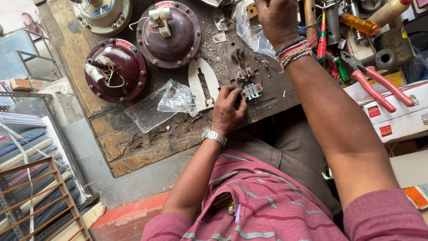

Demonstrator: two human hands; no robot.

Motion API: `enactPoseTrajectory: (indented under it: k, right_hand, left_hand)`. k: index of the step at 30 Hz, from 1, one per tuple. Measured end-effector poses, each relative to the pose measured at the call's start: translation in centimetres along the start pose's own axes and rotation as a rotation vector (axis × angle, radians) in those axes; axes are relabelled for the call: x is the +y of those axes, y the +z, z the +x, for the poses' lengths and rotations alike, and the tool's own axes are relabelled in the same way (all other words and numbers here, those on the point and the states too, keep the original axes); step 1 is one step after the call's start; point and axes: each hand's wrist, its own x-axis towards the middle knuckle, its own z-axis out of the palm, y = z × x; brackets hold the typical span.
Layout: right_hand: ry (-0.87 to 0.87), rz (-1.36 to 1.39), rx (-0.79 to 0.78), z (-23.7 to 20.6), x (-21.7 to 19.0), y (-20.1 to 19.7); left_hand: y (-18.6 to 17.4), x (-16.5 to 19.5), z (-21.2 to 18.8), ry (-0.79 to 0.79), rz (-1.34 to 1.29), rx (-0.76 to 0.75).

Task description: The person assembles a small electrical component on a cluttered workbench. They use a screwdriver to tighten screws and attach a white plastic cover to the component. The workbench contains various tools, boxes, and other electrical parts.

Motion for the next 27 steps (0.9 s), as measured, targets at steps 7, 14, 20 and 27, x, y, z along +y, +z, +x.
enactPoseTrajectory:
  k: [7,14,20,27]
  right_hand:
    - [-0.053,0.265,-0.002,-0.7,-5.0,-3.1]
    - [-0.013,0.361,0.039,-1.7,-7.5,-10.0]
    - [0.037,0.174,-0.118,-6.5,-12.8,-19.2]
    - [0.243,0.211,-0.154,-9.5,-14.2,-20.5]
  left_hand:
    - [0.1,0.2,-0.2,0.028,-0.002,0.024]
    - [-0.1,0.6,-0.2,0.037,-0.002,0.034]
    - [0.0,0.5,-0.5,0.023,-0.012,0.023]
    - [0.4,0.5,-0.5,0.043,-0.007,0.027]
